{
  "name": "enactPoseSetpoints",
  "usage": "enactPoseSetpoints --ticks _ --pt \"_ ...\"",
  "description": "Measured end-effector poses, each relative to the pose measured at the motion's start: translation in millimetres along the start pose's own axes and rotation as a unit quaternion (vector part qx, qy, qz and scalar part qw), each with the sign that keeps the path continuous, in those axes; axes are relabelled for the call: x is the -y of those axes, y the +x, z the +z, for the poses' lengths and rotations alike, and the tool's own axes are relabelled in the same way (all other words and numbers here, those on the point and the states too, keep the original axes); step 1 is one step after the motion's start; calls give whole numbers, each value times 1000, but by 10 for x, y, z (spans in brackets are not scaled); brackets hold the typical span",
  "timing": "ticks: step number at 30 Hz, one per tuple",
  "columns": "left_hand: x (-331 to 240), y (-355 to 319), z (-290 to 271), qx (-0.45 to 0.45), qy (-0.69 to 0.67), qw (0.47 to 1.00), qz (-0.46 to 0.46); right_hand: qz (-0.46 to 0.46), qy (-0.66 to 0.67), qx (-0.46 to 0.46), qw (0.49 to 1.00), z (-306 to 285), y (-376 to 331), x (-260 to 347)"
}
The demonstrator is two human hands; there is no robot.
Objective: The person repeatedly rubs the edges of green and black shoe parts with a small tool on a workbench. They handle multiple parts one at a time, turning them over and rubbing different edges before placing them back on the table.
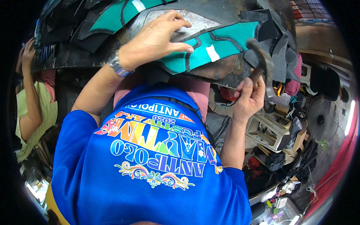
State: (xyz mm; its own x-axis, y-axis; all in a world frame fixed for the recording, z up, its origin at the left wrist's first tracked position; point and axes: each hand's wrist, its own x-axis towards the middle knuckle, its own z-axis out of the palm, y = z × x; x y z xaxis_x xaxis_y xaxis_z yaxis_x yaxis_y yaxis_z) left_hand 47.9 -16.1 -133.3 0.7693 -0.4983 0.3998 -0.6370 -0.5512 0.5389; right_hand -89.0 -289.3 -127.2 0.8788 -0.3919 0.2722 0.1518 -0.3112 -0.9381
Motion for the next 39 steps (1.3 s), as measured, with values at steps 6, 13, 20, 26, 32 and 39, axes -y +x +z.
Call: enactPoseSetpoints --ticks 6,13,20,26,32,39 --pt "-101 94 304 16 -38 999 21 -10 -65 -137 988 -479 149 -550" --pt "-194 135 98 81 -221 969 -69 -79 -490 -13 868 -441 467 -602" --pt "228 487 -478 -28 -84 992 -86 -134 -413 -15 901 82 666 -584" --pt "555 311 -856 -51 271 949 -150 -176 -472 -31 863 122 573 -626" --pt "-37 221 -914 -139 -19 990 -6 -94 -195 -19 976 232 542 -261" --pt "-884 -86 -1601 -188 -197 929 251 -369 205 56 905 92 249 1342"
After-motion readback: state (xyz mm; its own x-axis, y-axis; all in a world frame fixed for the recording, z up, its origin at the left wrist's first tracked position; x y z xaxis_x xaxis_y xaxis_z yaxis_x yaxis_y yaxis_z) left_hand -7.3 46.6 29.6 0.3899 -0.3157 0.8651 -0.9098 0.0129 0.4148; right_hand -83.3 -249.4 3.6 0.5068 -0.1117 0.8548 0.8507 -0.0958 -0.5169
